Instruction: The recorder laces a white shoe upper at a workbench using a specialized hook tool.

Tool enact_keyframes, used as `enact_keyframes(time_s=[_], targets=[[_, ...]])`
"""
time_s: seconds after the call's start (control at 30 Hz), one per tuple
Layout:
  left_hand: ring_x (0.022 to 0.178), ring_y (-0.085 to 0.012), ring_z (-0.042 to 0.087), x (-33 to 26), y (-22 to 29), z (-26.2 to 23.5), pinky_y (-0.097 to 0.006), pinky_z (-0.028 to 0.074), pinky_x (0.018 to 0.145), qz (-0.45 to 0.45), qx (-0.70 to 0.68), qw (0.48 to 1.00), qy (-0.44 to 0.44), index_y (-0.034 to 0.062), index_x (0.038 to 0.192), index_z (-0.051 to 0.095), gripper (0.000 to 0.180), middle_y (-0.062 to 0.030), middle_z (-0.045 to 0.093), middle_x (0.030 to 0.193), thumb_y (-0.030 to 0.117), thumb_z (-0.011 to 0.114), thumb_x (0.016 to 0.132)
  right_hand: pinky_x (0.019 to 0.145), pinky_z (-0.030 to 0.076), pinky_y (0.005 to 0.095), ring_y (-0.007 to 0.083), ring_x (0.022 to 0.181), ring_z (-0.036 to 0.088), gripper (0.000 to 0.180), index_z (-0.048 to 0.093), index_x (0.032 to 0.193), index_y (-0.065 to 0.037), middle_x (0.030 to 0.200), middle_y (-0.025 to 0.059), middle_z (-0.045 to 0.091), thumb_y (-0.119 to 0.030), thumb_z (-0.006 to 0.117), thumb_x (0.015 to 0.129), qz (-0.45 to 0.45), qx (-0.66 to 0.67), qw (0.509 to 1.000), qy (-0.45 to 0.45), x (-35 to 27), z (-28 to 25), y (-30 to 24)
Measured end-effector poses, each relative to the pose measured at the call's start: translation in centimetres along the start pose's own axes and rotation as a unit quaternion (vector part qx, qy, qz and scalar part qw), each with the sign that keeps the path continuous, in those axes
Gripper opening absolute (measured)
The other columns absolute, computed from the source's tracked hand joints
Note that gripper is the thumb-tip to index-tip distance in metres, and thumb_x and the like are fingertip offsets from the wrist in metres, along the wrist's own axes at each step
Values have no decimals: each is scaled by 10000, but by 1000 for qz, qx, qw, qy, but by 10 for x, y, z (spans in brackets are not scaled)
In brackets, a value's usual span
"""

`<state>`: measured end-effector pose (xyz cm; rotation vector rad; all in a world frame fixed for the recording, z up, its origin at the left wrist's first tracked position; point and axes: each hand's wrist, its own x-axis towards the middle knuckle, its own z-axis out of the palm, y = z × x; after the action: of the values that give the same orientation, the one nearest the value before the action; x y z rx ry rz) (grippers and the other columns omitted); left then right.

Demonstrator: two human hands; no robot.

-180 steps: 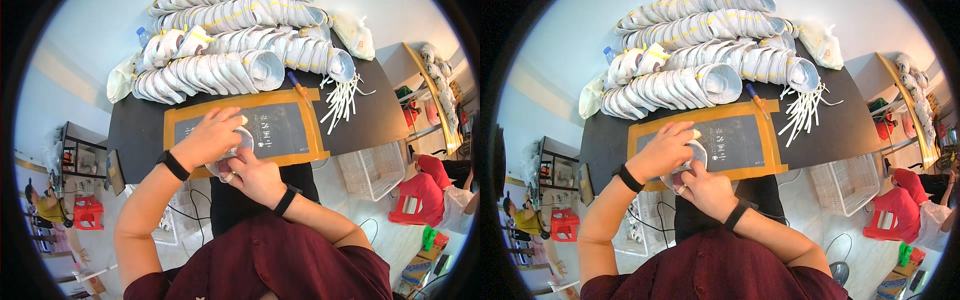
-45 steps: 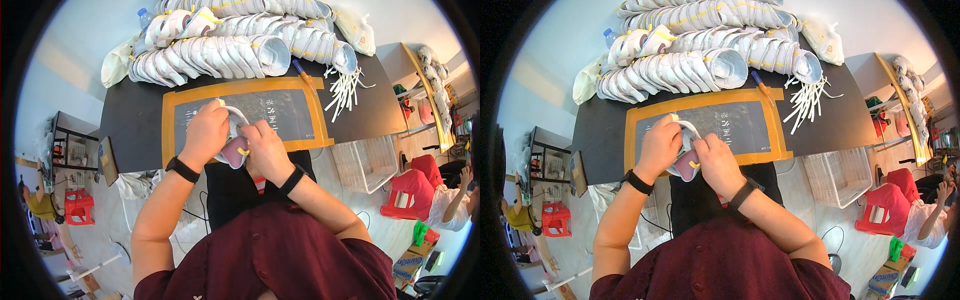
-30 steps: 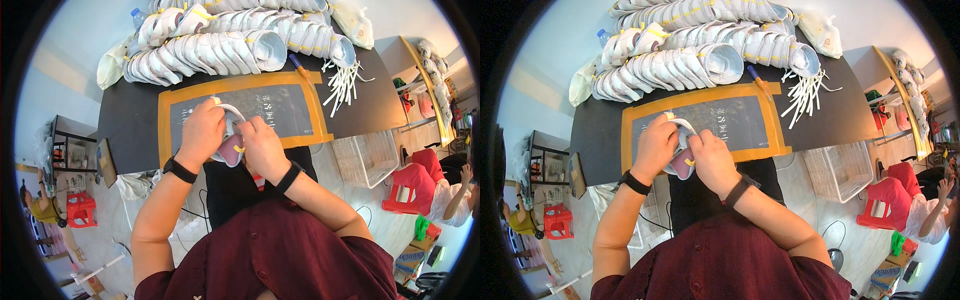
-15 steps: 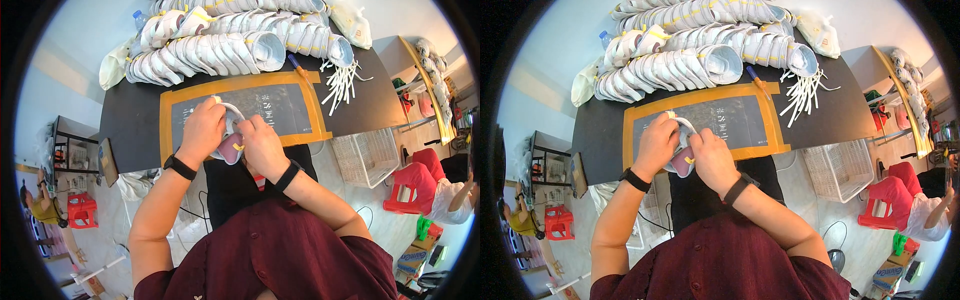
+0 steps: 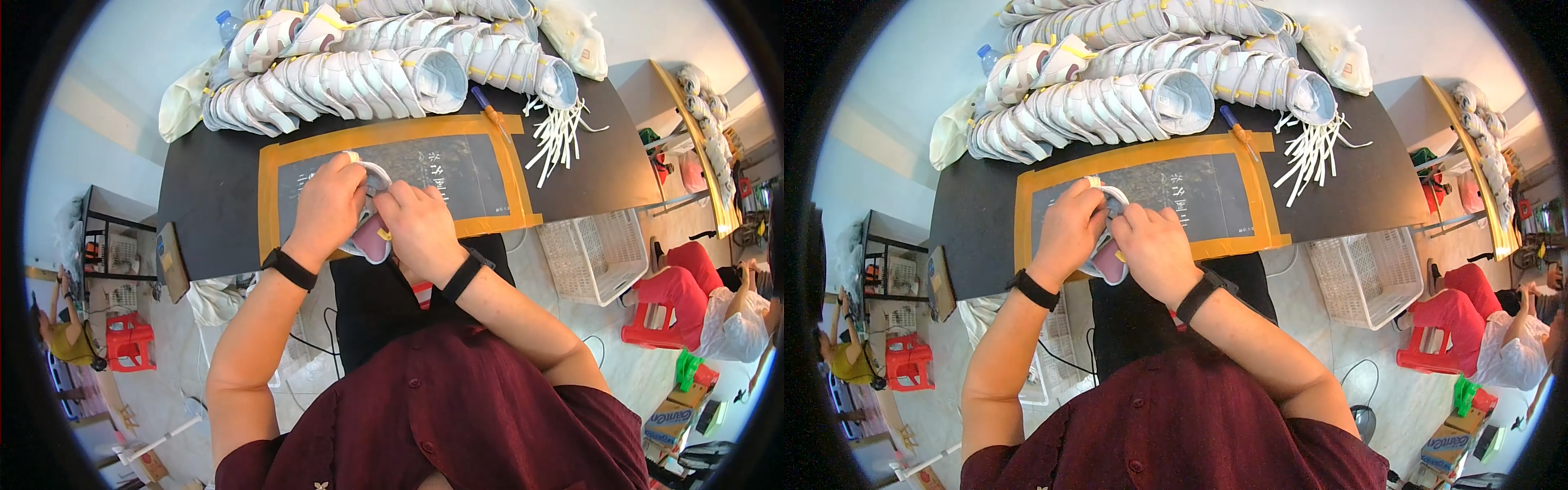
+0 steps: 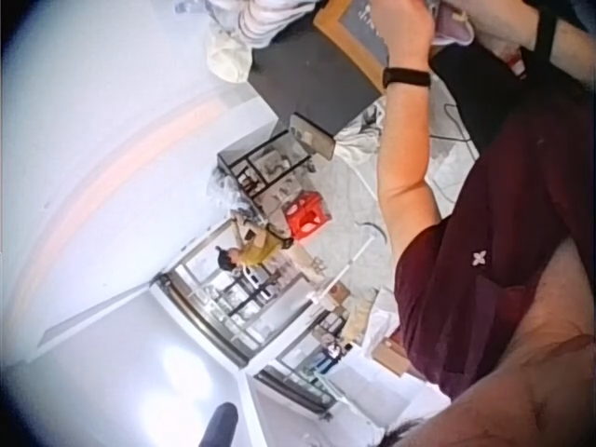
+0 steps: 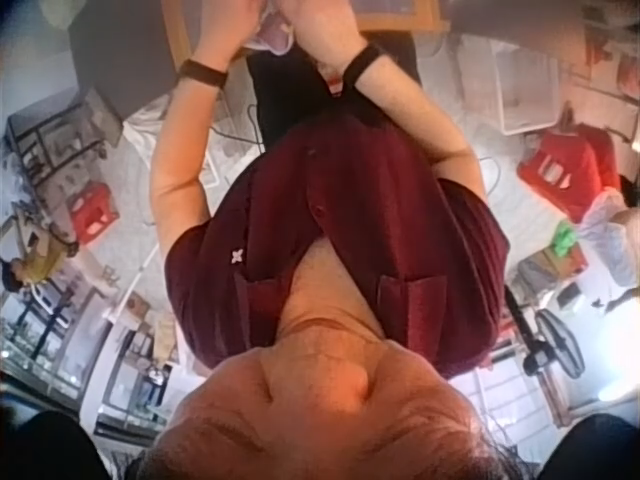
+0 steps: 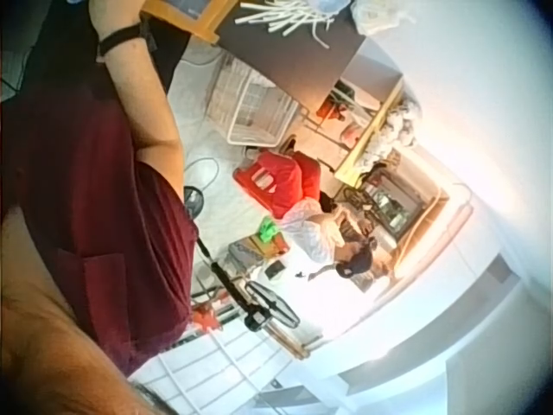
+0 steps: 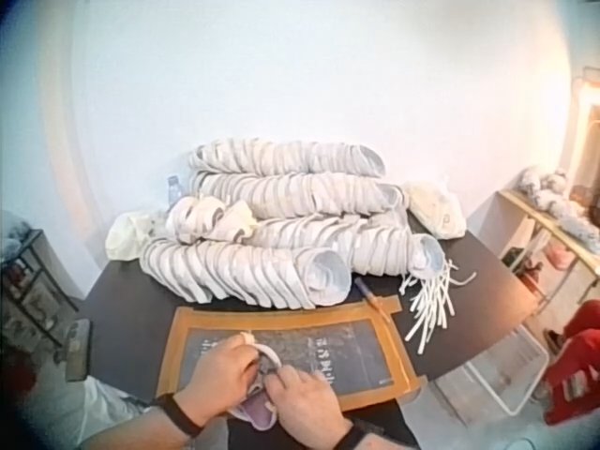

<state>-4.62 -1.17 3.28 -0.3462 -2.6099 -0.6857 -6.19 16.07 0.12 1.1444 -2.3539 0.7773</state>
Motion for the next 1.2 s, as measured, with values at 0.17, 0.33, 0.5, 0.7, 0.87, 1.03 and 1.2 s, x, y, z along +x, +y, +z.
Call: enact_keyframes(time_s=[0.17, 0.33, 0.5, 0.7, 0.87, 1.03, 1.2], targets=[[796, -376, 587, -1, 2, -3, -443, 473, 657, -4, 3, 1000, -3, 42, 818, 550, 109, -130, 551, 866, 25, 649, 775, 704, 426, 369, 233, 816, 611, 125, 587, 891, -104, 872, 55, 547, -128, 634, 778, 38, -6, 999, -12, -4, -5, -1], [887, -365, 589, -3, 5, 6, -438, 488, 707, -34, 39, 999, -10, 52, 815, 568, 95, -117, 571, 904, 55, 656, 780, 649, 491, 442, 338, 743, 609, 182, 601, 960, -84, 889, 111, 592, -220, 681, 870, 201, 173, 963, 41, 0, -36, -12], [902, -330, 594, -5, 14, 11, -439, 514, 699, -74, 16, 997, 17, 54, 767, 586, 78, -107, 577, 923, 84, 657, 755, 665, 514, 409, 318, 778, 634, 177, 587, 967, -94, 883, 117, 597, -194, 677, 852, 175, 265, 944, 89, 34, -33, -34], [910, -353, 587, -1, 0, 7, -433, 497, 709, -56, 28, 998, -11, 46, 776, 590, 78, -123, 575, 929, 87, 656, 773, 660, 536, 387, 314, 718, 650, 228, 590, 1064, -98, 918, 85, 630, -187, 633, 859, 166, 94, 978, -90, -2, -15, -18], [864, -363, 586, 1, -4, 0, -423, 469, 699, -93, -18, 994, -55, 32, 789, 579, 88, -134, 565, 898, 73, 656, 778, 600, 511, 385, 273, 639, 648, 331, 563, 1109, -72, 876, 83, 615, -201, 666, 821, 131, -10, 988, -78, -12, -13, -24], [821, -356, 584, 0, -6, 1, -413, 457, 685, -71, -69, 995, -21, 25, 783, 559, 98, -139, 556, 887, 65, 648, 781, 616, 514, 398, 279, 676, 655, 363, 560, 1148, -54, 885, 99, 619, -199, 650, 828, 159, -1, 981, -110, -5, -13, -25], [829, -360, 583, 1, -4, 0, -405, 457, 690, -87, -74, 993, -40, 27, 790, 555, 96, -140, 555, 892, 57, 646, 784, 667, 521, 434, 316, 755, 662, 364, 574, 1177, -52, 911, 122, 628, -187, 617, 841, 183, 67, 974, -119, -1, -21, -21]])
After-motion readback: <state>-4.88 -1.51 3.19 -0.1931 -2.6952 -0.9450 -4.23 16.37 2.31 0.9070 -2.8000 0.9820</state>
